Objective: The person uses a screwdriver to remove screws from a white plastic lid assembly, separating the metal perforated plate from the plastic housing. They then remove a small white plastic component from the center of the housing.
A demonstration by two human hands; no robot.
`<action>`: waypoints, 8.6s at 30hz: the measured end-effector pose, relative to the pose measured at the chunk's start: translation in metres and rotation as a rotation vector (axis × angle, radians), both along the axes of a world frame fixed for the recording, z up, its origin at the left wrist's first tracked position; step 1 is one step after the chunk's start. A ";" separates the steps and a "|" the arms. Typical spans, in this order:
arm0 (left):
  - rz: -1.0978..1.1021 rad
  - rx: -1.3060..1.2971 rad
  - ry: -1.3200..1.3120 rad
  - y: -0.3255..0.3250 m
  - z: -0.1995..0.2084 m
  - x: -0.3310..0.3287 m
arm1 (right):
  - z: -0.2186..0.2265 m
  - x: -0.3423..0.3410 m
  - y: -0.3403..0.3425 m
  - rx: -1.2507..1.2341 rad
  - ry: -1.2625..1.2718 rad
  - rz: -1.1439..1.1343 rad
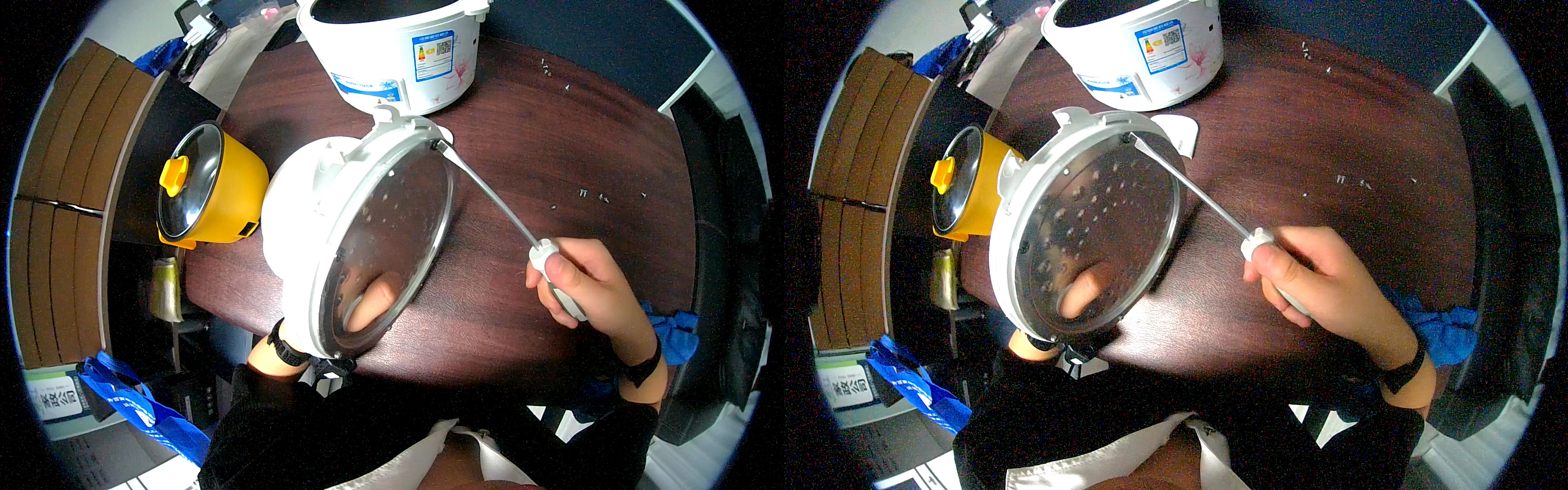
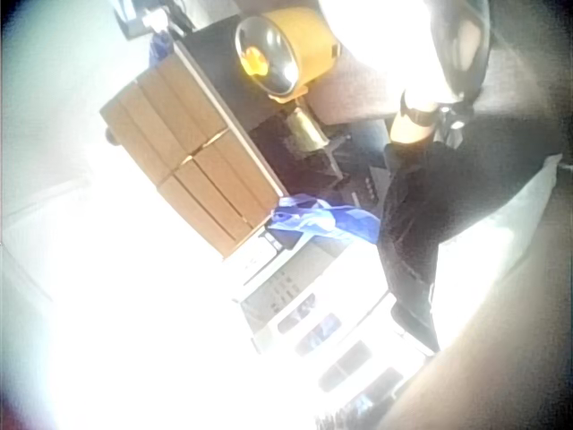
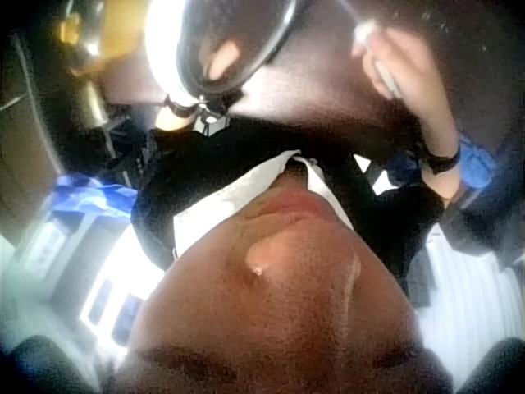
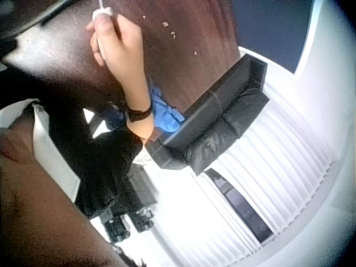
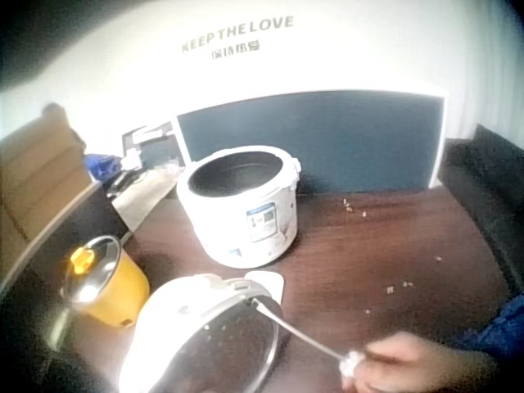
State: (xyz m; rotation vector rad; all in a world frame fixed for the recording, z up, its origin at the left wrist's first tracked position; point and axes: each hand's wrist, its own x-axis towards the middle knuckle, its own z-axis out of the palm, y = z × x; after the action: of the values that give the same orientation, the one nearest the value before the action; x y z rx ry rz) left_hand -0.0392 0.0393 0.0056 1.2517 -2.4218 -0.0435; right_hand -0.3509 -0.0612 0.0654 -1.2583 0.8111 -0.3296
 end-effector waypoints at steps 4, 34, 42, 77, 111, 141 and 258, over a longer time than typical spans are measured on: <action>0.065 0.150 0.141 0.001 0.007 -0.005 | 0.007 -0.003 0.000 -0.219 0.160 -0.013; 0.062 0.012 0.064 -0.002 0.018 -0.012 | 0.020 -0.009 0.000 -0.066 0.168 -0.063; 0.021 -0.061 0.035 -0.005 0.011 -0.009 | 0.014 -0.008 0.000 -0.128 0.143 0.019; 0.049 -0.025 0.407 -0.016 0.009 -0.016 | -0.042 -0.033 -0.016 -0.939 0.881 0.319; -0.015 -0.029 0.606 -0.035 0.009 -0.018 | -0.059 -0.031 -0.061 -1.079 1.002 0.123; 0.106 0.301 0.886 -0.036 0.013 -0.025 | -0.032 0.044 -0.025 -0.540 0.249 0.027; 0.139 0.733 1.261 -0.029 0.017 -0.034 | -0.049 0.055 -0.022 -1.284 0.429 -0.048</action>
State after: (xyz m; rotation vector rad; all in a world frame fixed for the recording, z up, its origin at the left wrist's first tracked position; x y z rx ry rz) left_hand -0.0737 0.0105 0.0231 1.0834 -1.1921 -1.3225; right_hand -0.2958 -0.0836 0.0160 -2.5698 1.0156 -0.6830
